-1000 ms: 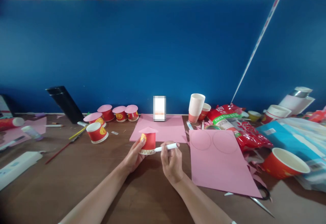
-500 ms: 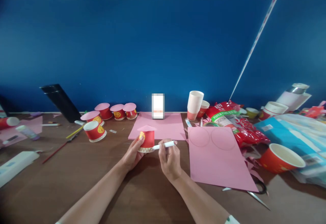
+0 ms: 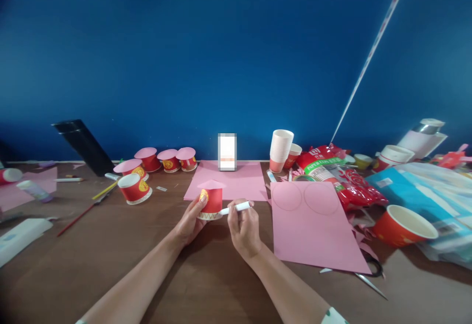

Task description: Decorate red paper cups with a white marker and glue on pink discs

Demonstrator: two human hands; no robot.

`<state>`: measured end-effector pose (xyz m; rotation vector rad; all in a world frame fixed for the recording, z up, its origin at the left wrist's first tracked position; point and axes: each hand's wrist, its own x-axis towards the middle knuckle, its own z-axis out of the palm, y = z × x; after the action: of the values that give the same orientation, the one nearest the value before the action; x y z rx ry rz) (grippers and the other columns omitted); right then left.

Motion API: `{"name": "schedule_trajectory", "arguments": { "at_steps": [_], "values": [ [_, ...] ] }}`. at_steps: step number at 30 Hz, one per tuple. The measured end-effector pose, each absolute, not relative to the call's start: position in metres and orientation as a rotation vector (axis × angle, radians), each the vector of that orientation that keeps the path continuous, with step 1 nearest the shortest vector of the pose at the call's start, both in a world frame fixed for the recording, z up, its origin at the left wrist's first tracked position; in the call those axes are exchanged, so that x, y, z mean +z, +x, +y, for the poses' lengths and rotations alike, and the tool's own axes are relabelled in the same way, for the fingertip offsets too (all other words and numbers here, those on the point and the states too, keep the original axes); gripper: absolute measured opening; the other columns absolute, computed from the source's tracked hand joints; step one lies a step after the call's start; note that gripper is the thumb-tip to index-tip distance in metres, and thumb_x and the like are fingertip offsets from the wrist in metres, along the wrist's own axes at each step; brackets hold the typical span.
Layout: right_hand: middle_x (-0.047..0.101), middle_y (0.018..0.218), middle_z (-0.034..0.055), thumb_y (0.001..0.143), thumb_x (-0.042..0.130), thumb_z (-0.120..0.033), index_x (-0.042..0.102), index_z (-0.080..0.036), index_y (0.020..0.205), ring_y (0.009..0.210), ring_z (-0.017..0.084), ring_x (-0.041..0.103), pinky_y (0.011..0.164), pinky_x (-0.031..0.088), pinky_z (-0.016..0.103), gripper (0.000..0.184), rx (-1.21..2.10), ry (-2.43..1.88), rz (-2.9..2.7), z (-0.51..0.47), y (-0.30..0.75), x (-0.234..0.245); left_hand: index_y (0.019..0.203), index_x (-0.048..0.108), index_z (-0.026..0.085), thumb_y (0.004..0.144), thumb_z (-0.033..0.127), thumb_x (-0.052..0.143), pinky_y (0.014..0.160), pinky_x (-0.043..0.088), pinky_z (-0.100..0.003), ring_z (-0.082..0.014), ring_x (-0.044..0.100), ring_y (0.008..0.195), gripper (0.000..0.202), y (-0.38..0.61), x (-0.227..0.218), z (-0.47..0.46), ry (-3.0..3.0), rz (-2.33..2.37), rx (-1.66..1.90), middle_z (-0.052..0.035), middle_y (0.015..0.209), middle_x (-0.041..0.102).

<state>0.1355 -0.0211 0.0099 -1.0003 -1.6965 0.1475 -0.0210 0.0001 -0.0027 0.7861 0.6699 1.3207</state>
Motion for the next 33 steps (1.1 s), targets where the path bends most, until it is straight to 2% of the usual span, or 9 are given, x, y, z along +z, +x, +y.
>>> {"name": "schedule_trajectory", "arguments": {
  "at_steps": [4,18,26,33],
  "values": [
    [0.056,0.068,0.0020,0.091,0.038,-0.019,0.050,-0.019,0.080,0.058,0.014,0.052,0.061,0.044,0.027,0.016,0.180,-1.010,-1.734,-0.0199,0.1360,0.0090,0.100,0.061,0.017,0.077,0.031,0.064,0.075,0.047,-0.026,-0.0163,0.063,0.084,0.027,-0.0209,-0.0036,0.0009,0.776,0.673,1.352,-0.0039,0.092,0.067],
    [0.058,0.067,0.0024,0.090,0.039,-0.019,0.052,-0.019,0.081,0.059,0.014,0.054,0.059,0.043,0.025,0.015,0.125,-1.012,-1.691,-0.0201,0.1351,0.0075,0.097,0.062,0.018,0.076,0.031,0.065,0.078,0.047,-0.029,-0.0204,0.062,0.091,0.025,-0.0210,-0.0027,0.0003,0.766,0.668,1.348,-0.0041,0.092,0.068],
    [0.058,0.069,0.0031,0.090,0.038,-0.019,0.051,-0.018,0.081,0.060,0.015,0.054,0.060,0.043,0.026,0.015,0.115,-1.018,-1.679,-0.0196,0.1362,0.0100,0.102,0.061,0.018,0.079,0.031,0.061,0.078,0.048,-0.029,-0.0188,0.062,0.088,0.026,-0.0220,-0.0018,-0.0006,0.800,0.669,1.321,-0.0036,0.092,0.068],
    [0.056,0.066,0.0015,0.091,0.038,-0.018,0.050,-0.018,0.080,0.057,0.013,0.052,0.060,0.042,0.025,0.016,0.155,-1.009,-1.664,-0.0196,0.1367,0.0112,0.094,0.061,0.016,0.081,0.029,0.058,0.077,0.048,-0.029,-0.0199,0.061,0.090,0.018,-0.0230,-0.0031,-0.0009,0.810,0.667,1.309,-0.0041,0.087,0.067]
  ]
}}
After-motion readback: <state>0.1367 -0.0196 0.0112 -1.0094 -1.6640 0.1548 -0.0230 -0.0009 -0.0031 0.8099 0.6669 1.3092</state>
